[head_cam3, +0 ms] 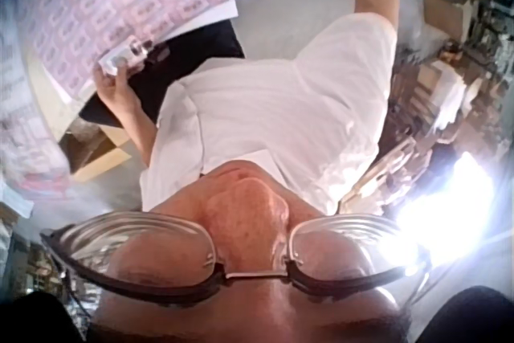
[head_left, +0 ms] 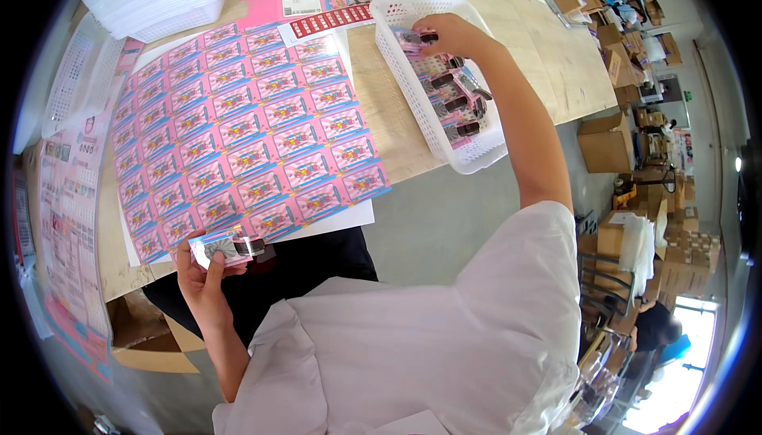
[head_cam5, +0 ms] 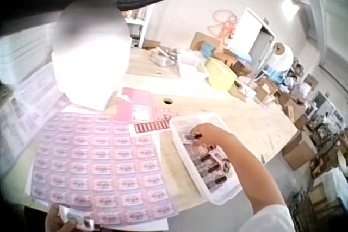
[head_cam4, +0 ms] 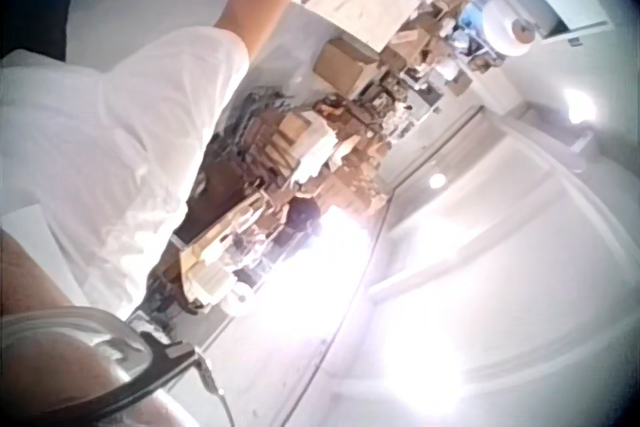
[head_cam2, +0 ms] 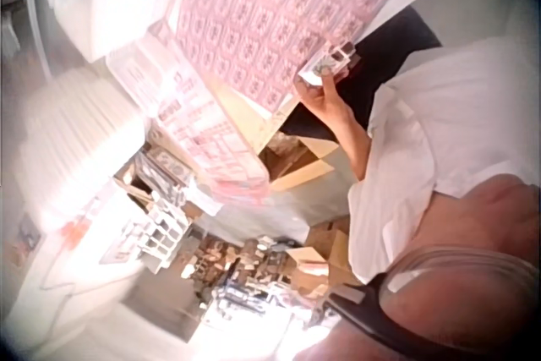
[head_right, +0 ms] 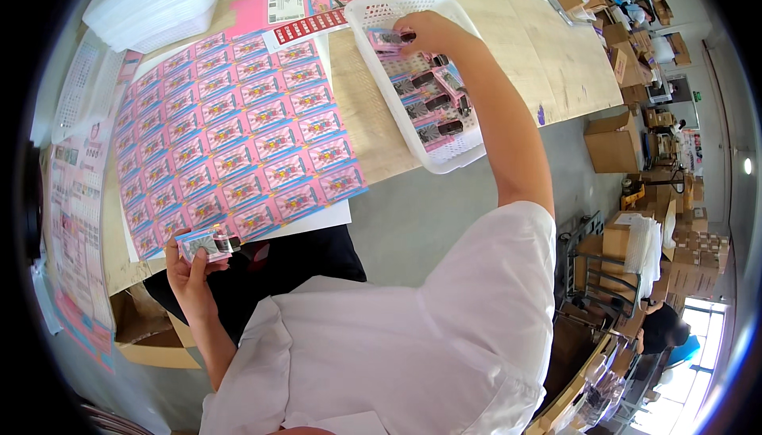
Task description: The person repeatedly picks up small pink and blue sticker sheets from a table, folds them in half, and places them into a white plastic basket. The person continues this repetitive assembly process throughout the clip, handling the items one at a time.
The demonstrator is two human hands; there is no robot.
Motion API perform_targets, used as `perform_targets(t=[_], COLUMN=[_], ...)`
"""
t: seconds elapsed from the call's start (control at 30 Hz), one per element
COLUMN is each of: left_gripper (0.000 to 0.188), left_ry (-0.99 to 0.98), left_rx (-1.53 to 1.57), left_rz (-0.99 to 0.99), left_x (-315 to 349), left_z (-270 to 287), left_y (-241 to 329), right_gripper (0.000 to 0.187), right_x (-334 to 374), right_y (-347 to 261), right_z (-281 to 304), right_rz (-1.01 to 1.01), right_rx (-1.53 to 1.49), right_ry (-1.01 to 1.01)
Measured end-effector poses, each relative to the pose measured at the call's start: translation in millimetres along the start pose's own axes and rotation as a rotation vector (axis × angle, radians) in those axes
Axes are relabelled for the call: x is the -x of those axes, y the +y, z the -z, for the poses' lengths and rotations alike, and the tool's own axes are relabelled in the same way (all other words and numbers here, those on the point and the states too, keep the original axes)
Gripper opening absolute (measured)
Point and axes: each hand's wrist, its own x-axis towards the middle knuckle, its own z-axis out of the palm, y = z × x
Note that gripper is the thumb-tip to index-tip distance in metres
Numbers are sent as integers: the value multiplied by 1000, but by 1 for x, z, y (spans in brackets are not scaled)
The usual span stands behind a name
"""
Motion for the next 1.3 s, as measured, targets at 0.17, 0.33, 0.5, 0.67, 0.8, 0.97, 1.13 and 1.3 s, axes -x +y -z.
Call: perform_targets(t=[0.17,0.33,0.5,0.67,0.8,0.97,1.13,1.3], left_gripper=[50,62,66,64,61,60,59,59], left_ry=[-15,-5,18,-13,3,19,27,11], left_rx=[-2,-7,2,12,20,37,59,61], left_rz=[2,-5,-48,-52,-39,-19,5,-2], left_x=[-3,-3,-4,-4,0,1,0,-3], left_z=[-1,-8,-19,-16,-14,-8,0,-2], left_y=[-3,4,10,2,2,2,-1,0], right_gripper=[63,63,66,61,59,56,55,57], right_x=[3,16,16,7,-4,-5,-8,-2], right_y=[29,26,24,27,12,17,16,17], right_z=[20,32,29,9,-11,-22,-25,-16], right_rz=[120,94,70,165,125,247,246,246], right_rx=[58,-60,-59,96,180,281,312,263], right_ry=[100,109,107,102,95,133,129,132])
